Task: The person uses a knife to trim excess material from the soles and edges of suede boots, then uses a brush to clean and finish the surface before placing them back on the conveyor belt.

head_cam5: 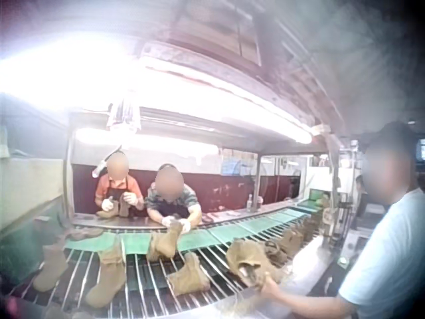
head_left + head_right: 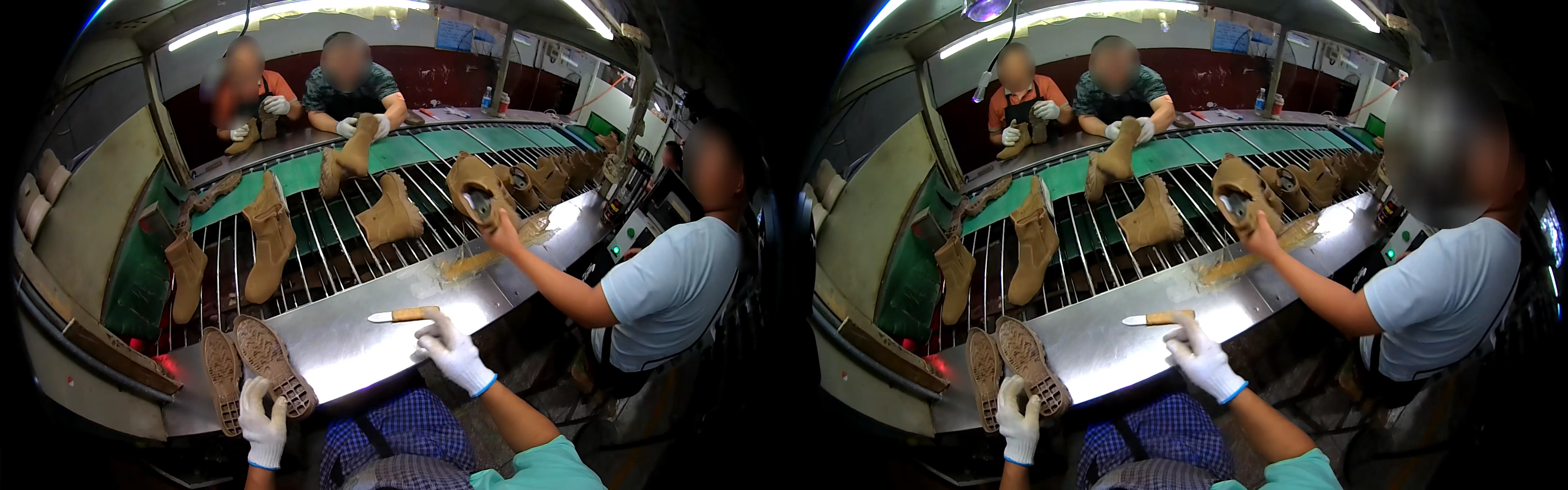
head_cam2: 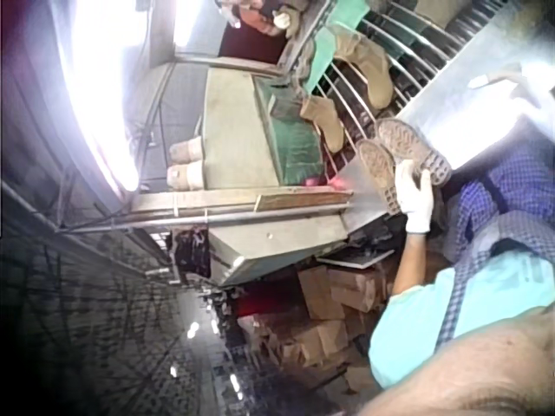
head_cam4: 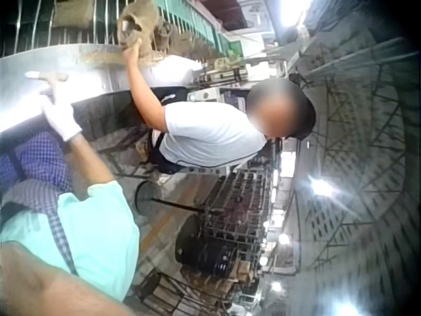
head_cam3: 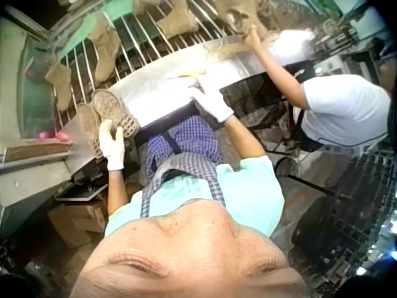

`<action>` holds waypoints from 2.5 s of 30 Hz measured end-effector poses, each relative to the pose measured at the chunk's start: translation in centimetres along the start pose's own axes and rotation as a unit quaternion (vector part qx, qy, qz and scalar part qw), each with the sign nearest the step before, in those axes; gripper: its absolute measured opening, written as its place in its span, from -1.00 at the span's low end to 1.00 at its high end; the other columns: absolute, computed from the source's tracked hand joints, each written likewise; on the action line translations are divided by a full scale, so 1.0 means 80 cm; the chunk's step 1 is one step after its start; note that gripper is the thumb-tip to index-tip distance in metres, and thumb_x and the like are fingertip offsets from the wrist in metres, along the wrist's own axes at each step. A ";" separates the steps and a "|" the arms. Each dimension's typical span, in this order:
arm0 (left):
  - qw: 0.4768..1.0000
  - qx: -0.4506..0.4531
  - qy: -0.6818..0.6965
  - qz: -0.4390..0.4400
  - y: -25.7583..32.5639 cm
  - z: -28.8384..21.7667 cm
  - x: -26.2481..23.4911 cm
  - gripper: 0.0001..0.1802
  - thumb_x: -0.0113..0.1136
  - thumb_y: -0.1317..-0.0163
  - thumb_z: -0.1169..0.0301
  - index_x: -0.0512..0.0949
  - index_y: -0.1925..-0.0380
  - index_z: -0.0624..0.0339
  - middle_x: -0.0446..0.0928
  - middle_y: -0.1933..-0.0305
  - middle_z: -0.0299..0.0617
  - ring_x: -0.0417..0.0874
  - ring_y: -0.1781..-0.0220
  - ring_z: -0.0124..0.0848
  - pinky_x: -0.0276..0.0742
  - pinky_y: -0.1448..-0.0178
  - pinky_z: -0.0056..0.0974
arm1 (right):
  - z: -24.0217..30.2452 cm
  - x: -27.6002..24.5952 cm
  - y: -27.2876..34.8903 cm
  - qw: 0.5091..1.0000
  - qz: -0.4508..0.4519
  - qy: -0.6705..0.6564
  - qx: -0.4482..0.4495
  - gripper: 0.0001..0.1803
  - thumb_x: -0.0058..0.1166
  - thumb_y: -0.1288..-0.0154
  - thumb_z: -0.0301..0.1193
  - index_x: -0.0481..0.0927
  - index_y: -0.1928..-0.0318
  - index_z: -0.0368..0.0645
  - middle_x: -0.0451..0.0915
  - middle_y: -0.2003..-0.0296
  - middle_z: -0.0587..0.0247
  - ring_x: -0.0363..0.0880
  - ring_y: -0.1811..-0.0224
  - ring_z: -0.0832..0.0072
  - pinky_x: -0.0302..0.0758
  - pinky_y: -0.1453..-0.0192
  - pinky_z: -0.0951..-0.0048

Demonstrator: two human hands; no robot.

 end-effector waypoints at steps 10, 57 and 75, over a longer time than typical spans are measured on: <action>0.997 -0.043 0.059 -0.037 -0.009 0.005 0.027 -0.49 0.42 -0.31 0.40 0.61 -0.22 0.40 0.62 -0.36 0.16 0.65 -0.39 0.07 0.54 -0.51 -0.03 | 0.001 0.020 -0.069 0.997 -0.004 -0.068 0.041 -0.43 0.05 -0.66 -0.55 0.28 -0.56 -0.32 0.67 -0.05 0.02 0.72 -0.07 0.37 0.73 -0.26 0.30; 0.981 -0.088 0.064 -0.163 -0.040 0.008 0.041 -0.63 0.42 -0.27 0.35 0.72 -0.05 0.25 0.72 -0.16 0.11 0.76 -0.17 0.07 0.68 -0.29 0.02 | 0.097 0.282 -0.489 0.763 0.160 0.568 -0.261 -0.11 0.56 -0.14 -0.15 0.46 -0.46 -0.03 0.43 -0.47 -0.16 0.63 -0.34 -0.14 0.63 -0.38 0.02; 0.982 -0.040 0.045 -0.180 -0.038 0.016 0.047 -0.69 0.37 -0.30 0.43 0.68 -0.02 0.30 0.73 -0.11 0.11 0.74 -0.16 0.12 0.65 -0.30 0.06 | 0.206 0.249 -0.150 0.566 0.331 0.665 -0.357 -0.63 0.15 -0.55 -0.02 0.72 0.20 -0.05 0.74 0.48 0.23 0.80 0.45 0.14 0.72 0.34 0.06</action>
Point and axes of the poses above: each hand's wrist, its own y-axis away from the middle knuckle, its own x-axis out of the palm, z = x × y, the point moved 3 cm from there along -y, towards the middle knuckle
